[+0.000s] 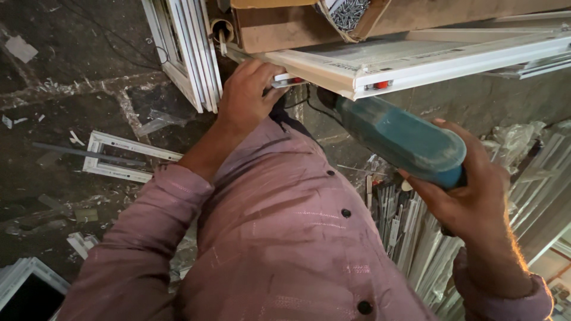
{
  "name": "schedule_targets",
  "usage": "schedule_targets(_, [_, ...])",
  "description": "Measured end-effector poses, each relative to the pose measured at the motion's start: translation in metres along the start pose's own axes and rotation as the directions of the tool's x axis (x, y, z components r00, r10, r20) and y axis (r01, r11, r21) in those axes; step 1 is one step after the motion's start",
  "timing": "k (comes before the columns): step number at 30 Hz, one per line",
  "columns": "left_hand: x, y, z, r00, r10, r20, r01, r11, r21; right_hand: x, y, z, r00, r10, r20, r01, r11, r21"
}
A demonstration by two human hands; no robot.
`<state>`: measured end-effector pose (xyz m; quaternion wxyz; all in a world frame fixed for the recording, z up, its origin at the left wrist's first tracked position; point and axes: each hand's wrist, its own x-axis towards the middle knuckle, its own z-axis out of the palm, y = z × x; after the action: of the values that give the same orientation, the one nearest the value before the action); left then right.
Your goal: The person uses a corded power drill to drive screws into white window frame profiles, attaching hardware and joining frame sections. They pick screws from a box on the work table, position the drill on the frame, and work on several frames one at a time while standing at the table.
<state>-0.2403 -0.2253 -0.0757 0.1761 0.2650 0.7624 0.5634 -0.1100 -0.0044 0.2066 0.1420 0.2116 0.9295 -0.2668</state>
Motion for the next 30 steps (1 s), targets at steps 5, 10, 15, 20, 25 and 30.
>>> schedule_targets(5, [0.0,-0.001,0.0,1.0,-0.008,0.029,0.007,0.999,0.033,0.006,0.0,0.0,1.0,-0.01,0.026,0.011,0.999,-0.036])
schedule_targets(10, [0.0,-0.004,0.001,1.0,0.02,0.02,-0.02,0.999,0.036,0.011,-0.003,-0.001,0.997,0.001,0.078,-0.003,1.0,0.026])
schedule_targets(15, [-0.001,-0.005,0.0,0.999,0.035,-0.002,-0.035,0.999,0.024,0.014,-0.008,-0.003,0.998,0.026,0.061,-0.023,0.998,-0.057])
schedule_targets(20, [0.0,-0.005,-0.001,1.0,0.03,0.003,-0.03,0.999,0.025,0.016,-0.016,-0.004,0.994,0.095,0.057,-0.088,0.99,-0.106])
schedule_targets(25, [0.001,-0.004,-0.004,0.999,0.053,-0.006,-0.053,0.999,-0.002,0.021,-0.028,-0.006,0.99,0.11,0.083,-0.093,0.978,-0.184])
schedule_targets(30, [0.001,-0.003,-0.005,0.999,0.053,0.011,-0.053,0.998,0.021,0.025,-0.041,-0.008,0.889,0.43,0.155,-0.371,0.877,-0.306])
